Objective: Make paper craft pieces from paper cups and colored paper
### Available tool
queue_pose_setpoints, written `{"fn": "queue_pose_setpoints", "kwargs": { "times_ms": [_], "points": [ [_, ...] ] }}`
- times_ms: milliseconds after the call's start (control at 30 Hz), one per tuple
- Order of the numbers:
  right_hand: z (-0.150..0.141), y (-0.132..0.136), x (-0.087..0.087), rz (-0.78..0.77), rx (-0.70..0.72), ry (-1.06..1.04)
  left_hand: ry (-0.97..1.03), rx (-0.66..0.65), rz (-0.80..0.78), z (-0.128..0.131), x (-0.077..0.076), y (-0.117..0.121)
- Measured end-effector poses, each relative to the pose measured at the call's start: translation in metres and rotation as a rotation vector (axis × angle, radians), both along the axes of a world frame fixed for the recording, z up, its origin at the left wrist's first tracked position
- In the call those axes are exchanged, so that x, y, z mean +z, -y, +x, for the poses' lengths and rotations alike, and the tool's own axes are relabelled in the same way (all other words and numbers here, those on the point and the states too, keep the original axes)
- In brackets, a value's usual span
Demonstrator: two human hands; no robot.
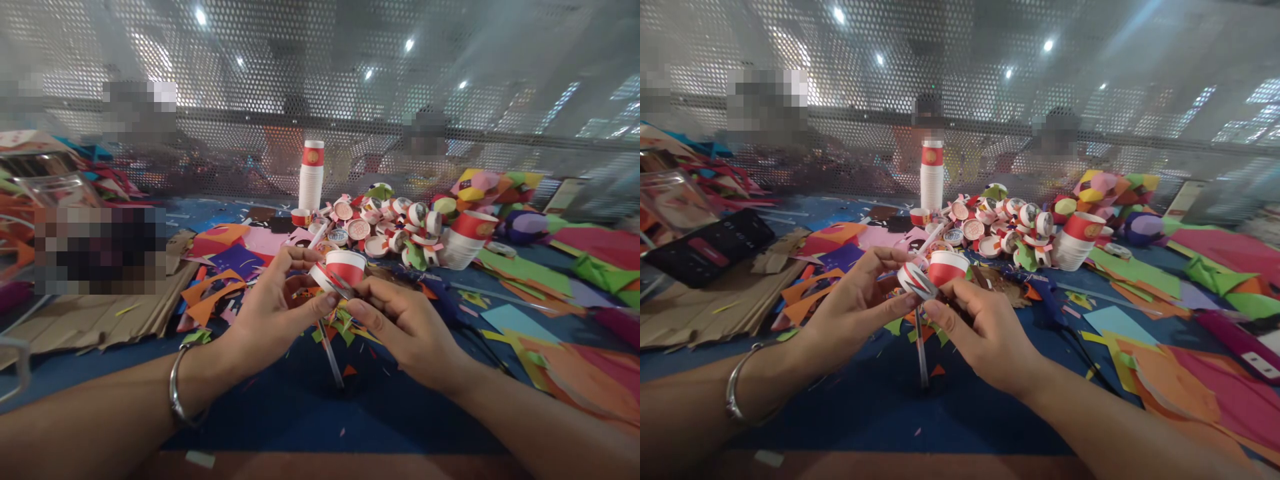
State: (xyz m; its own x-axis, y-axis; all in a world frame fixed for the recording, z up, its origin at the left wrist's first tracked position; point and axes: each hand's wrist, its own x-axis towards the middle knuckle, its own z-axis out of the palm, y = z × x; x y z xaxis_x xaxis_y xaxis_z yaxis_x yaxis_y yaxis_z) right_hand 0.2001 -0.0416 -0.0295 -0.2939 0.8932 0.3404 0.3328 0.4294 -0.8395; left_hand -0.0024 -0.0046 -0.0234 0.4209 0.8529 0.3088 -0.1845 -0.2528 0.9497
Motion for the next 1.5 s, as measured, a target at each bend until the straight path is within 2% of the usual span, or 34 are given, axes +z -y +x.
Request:
{"fn": "queue_pose_setpoints", "kwargs": {
  "times_ms": [567, 733, 1167, 1367, 1500],
  "points": [
    [-0.0005, 0.0008, 0.0029, 0.026, -0.044, 0.043, -0.089, 0.072, -0.003, 0.0003, 0.006, 0.004],
    [-0.0013, 0.001, 0.0038, 0.013, -0.064, 0.065, -0.06, 0.082, -0.083, 0.0013, 0.0045, 0.0058],
    [-0.0023, 0.001, 0.0067, 0.012, -0.06, 0.085, 0.095, -0.002, -0.285, 0.0015, 0.0069, 0.0056],
    [-0.0009, -0.0013, 0.0053, 0.006, -0.053, 0.075, 0.146, -0.06, -0.295, 0.0018, 0.006, 0.003],
    [-0.001, -0.0014, 0.0056, 0.0, -0.047, 0.07, 0.142, -0.038, -0.316, 0.0014, 0.005, 0.0022]
  ]
}}
